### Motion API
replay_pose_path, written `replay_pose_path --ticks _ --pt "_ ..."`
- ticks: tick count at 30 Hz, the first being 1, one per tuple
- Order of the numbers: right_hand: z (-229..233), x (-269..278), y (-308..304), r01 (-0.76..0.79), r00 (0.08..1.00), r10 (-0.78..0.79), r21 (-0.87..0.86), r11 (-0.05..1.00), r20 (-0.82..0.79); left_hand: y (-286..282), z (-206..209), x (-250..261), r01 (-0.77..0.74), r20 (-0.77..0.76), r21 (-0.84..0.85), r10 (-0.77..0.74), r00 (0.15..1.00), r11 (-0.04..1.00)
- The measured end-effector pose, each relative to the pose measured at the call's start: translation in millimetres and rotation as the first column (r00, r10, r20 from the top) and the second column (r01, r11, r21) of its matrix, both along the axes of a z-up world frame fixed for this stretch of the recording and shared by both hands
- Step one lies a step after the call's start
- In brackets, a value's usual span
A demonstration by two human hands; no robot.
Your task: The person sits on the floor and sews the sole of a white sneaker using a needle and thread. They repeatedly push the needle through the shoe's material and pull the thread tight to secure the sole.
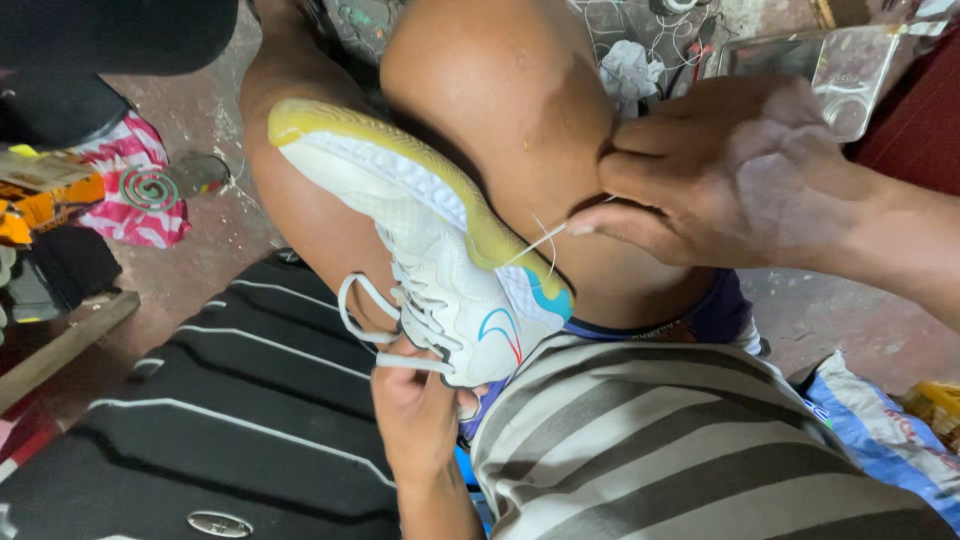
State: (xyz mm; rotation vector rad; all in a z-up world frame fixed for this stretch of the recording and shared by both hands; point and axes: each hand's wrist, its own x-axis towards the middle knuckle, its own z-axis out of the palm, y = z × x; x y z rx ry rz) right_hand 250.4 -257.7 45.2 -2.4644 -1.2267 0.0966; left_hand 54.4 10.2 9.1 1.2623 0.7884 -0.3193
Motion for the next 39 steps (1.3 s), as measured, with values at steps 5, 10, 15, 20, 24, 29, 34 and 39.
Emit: replay_pose_path --ticks 5,10,15,20,24,29,34,39 --pt "-0.3 -21.1 -1.7 0.101 0.986 -0.114 -0.104 0.989 -0.125 -3.0 49.6 -5.0 -0.060 0.080 0.484 0.024 0.997 0.873" --pt "4.0 -26.8 4.7 0.073 0.974 -0.059 0.058 0.996 -0.221 -39.5 84.7 38.8 -0.002 0.239 0.885 -0.451 0.860 0.465" --pt "3.2 -26.3 1.5 0.040 0.978 -0.014 0.122 0.992 -0.206 -62.4 82.0 83.7 0.173 0.036 0.970 -0.800 0.599 0.173" --pt "-15.8 -28.0 5.7 -0.063 0.939 0.139 0.241 0.969 -0.314 -49.9 66.8 90.4 0.221 0.194 0.894 -0.783 0.590 0.389" --pt "-18.8 -26.9 15.9 0.158 0.891 0.166 0.631 0.760 -0.423 -41.8 50.9 73.3 0.099 0.387 0.797 -0.629 0.674 0.596" --pt "-11.9 -44.3 21.4 0.038 0.947 0.037 0.226 0.973 -0.320 -38.3 54.7 52.9 0.073 0.469 0.327 -0.229 0.853 0.942" --pt "-8.5 -45.6 12.0 0.124 0.815 0.028 0.221 0.967 -0.579 -34.0 64.6 67.1 0.245 0.440 0.361 -0.395 0.806 0.900" --pt "2.5 -48.0 8.8 0.231 0.634 0.035 0.233 0.945 -0.773 -44.5 73.8 90.3 0.318 0.218 0.832 -0.794 0.567 0.455"
